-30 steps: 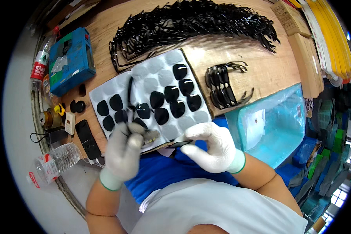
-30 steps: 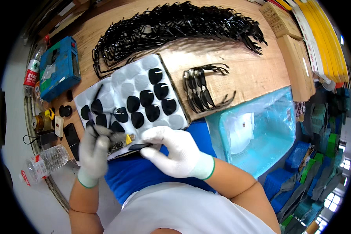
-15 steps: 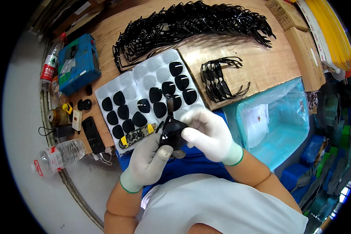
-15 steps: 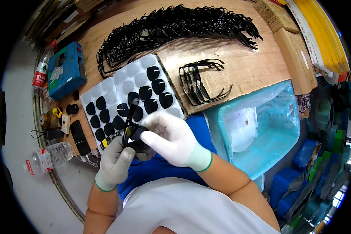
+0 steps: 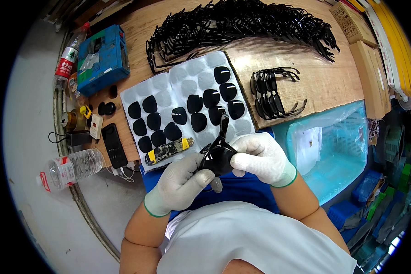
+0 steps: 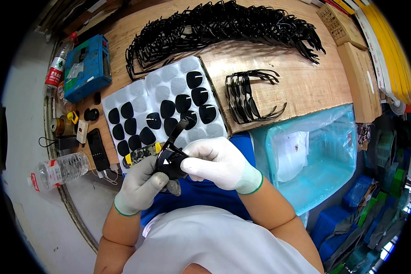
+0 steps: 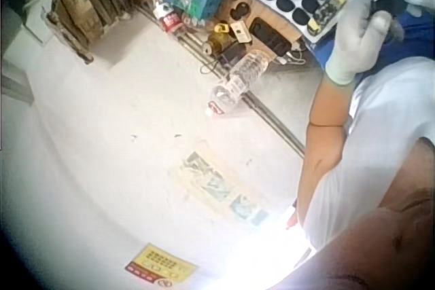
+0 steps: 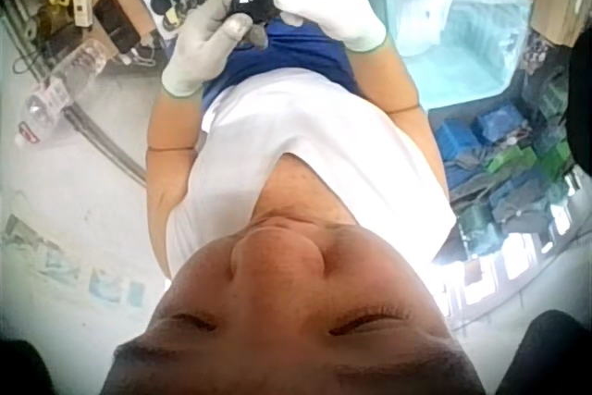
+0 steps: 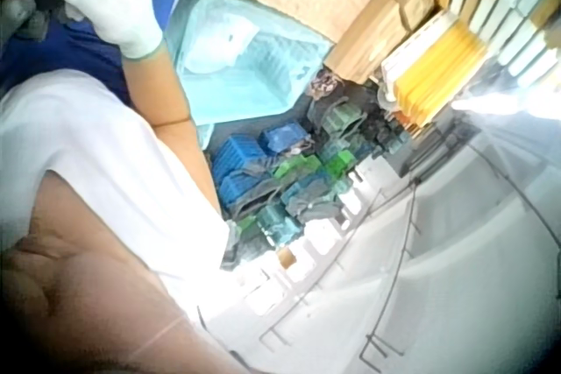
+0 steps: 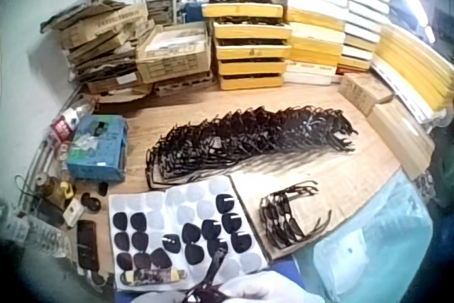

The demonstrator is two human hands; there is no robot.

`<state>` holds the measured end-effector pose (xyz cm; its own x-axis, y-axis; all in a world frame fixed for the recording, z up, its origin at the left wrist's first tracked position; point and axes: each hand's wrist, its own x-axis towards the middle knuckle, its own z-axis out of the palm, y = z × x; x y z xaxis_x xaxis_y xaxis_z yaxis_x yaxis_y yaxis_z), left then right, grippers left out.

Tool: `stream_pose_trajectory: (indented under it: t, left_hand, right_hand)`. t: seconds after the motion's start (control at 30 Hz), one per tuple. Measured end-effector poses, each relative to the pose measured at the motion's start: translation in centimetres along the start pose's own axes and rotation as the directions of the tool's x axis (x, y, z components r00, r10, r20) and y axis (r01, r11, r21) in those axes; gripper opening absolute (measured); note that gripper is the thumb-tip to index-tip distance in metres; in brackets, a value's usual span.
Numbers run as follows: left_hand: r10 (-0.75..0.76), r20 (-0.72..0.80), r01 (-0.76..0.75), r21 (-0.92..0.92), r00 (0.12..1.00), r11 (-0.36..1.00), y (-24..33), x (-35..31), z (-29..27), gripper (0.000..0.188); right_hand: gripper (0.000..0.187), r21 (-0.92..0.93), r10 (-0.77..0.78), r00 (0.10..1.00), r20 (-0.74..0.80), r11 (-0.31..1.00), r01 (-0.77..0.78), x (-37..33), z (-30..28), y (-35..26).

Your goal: The person assembles sunglasses by inserting black lenses into black frames. They pick up a frame, insert a lens into each side, and place the completed pair on the table. The process is repeated for multiple units.

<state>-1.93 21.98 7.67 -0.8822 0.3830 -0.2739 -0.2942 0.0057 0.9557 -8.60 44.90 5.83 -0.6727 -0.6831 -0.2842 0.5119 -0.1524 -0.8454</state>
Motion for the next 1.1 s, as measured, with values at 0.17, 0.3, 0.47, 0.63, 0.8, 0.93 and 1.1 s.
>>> stream_pose_trajectory:
  t: [0.17,0.3,0.47,0.63,0.8,0.93,1.1]
  left_hand:
    - [0.06,-0.149,-0.041,0.125,0.987,0.991,-0.3,-0.2,0.1,0.047]
    - [0.107,-0.163,-0.064,0.249,0.981,0.966,0.3,-0.2,0.2,0.05]
    - [0.203,-0.257,-0.118,0.312,0.945,0.943,0.7,0.2,1.1,0.034]
    - [0.136,-0.257,-0.089,0.186,0.957,0.979,0.9,-0.3,1.0,0.042]
    - [0.008,-0.289,0.001,0.03,0.957,1.0,2.3,0.0,1.0,0.032]
    - [0.043,-0.323,-0.017,0.081,0.945,0.997,2.4,0.0,1.0,0.031]
    - [0.08,-0.366,-0.024,0.155,0.927,0.988,3.3,0.4,1.2,0.037]
  right_hand:
    - [0.026,-0.199,-0.03,0.999,-0.034,0.98,0.022,0.0,0.4,-0.5]
    - [0.026,-0.289,-0.032,0.997,-0.065,0.957,0.012,0.0,0.6,-0.9]
    - [0.025,-0.313,0.025,0.99,-0.139,0.947,-0.068,0.0,1.7,-2.4]
    - [0.027,-0.212,0.037,0.987,-0.155,0.975,-0.07,-0.5,2.8,-3.0]
    - [0.027,-0.055,0.017,0.993,-0.121,0.998,-0.023,0.1,2.9,-3.1]
    - [0.02,-0.053,-0.071,0.991,-0.117,0.996,0.065,0.5,3.9,-3.3]
    - [0.018,-0.132,-0.003,0.989,-0.15,0.991,-0.017,0.8,4.4,-3.7]
